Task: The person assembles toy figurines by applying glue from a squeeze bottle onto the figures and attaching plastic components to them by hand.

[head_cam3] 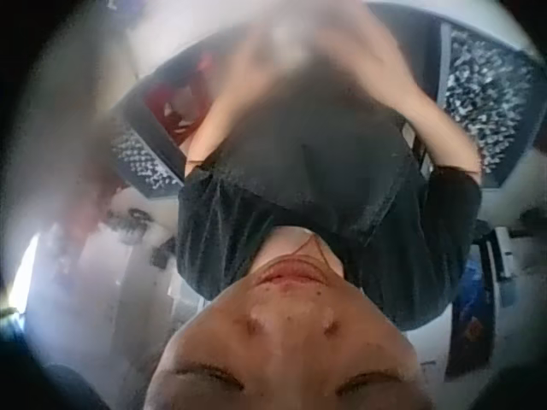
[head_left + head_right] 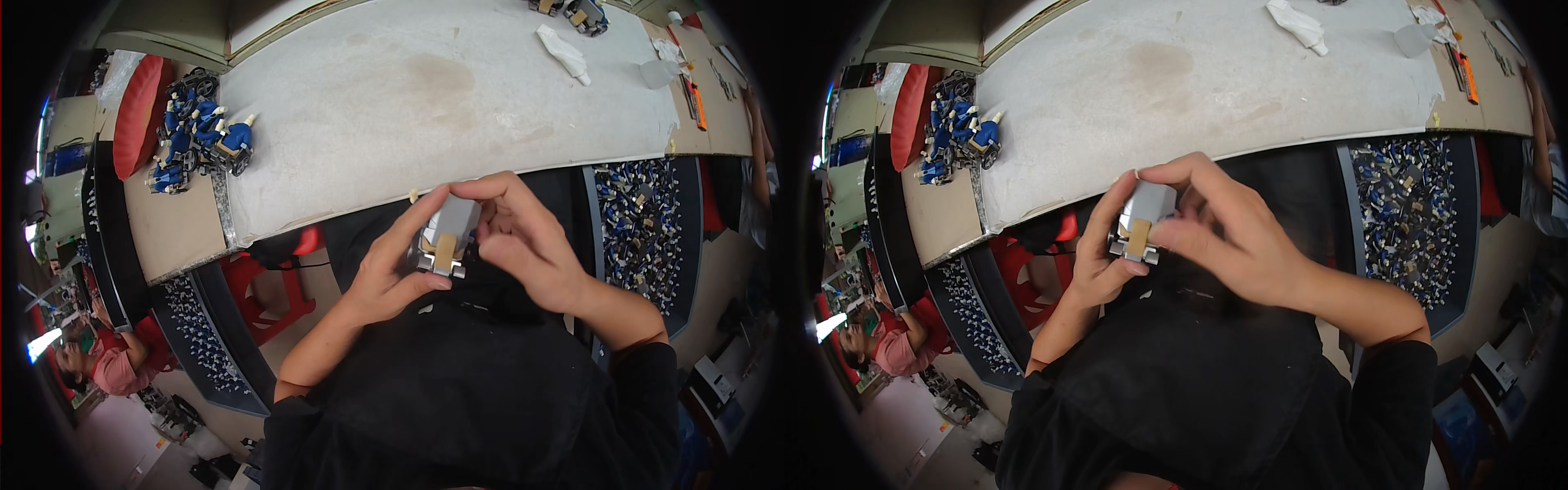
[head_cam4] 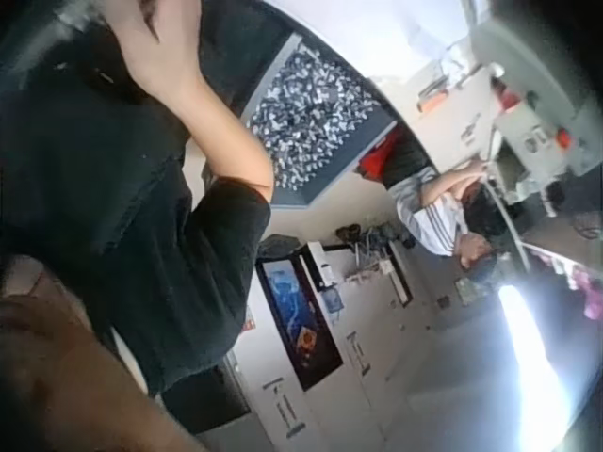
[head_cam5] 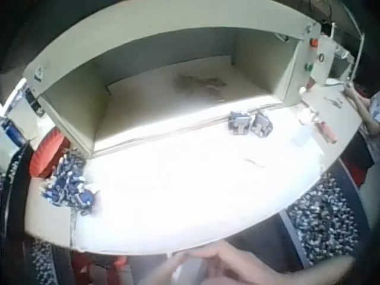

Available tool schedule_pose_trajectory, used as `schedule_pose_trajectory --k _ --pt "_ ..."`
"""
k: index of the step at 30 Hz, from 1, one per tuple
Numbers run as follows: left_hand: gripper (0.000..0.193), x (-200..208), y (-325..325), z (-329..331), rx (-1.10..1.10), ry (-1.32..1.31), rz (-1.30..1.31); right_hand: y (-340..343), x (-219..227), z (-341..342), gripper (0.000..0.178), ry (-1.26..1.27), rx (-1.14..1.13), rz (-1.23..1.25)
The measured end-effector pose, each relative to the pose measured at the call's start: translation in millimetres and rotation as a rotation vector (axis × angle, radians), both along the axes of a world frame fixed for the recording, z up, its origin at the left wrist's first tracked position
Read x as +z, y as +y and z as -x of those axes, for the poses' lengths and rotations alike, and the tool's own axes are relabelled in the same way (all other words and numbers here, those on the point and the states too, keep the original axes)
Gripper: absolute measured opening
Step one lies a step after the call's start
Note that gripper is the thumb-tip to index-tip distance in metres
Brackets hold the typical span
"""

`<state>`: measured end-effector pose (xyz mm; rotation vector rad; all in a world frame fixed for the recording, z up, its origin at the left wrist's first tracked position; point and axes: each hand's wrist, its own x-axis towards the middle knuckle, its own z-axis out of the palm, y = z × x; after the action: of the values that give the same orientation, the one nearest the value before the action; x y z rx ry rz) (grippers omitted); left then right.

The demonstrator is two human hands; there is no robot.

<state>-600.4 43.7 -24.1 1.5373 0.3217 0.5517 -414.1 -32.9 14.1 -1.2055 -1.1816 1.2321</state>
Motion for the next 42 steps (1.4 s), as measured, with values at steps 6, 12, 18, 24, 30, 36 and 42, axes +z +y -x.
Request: schedule_pose_trajectory --k 6,12,18,24,30,36,42 --pt "0.068 -4.1 -19.3 3.7 -0.219 0.057 0.477 -12.8 -11.3 -3.9 0.042 0.379 0.209 0.623" --pt "0.061 -10.7 -28.5 12.3 -0.388 0.210 0.498 -24.5 -16.7 -6.6 0.042 0.377 0.343 0.905" --pt "0.059 -24.0 -32.4 17.1 -0.447 0.158 0.486 -28.7 -20.7 4.5 0.041 0.329 0.350 0.930" --pt "0.058 -36.7 -34.1 21.7 -0.479 0.144 0.445 -35.4 -26.1 12.6 0.038 0.286 0.284 0.893" --pt "0.058 -41.2 -33.0 16.0 -0.480 0.174 0.632 -36.7 -32.9 10.8 0.030 0.304 0.251 0.904" --pt "0.058 -25.2 -26.2 21.5 -0.524 0.319 0.638 -33.3 -22.4 13.1 0.028 0.350 0.240 0.943" --pt "0.086 9.6 7.7 -8.5 -0.344 -0.038 0.040 9.5 21.5 -22.8 0.036 -0.014 0.355 0.362"
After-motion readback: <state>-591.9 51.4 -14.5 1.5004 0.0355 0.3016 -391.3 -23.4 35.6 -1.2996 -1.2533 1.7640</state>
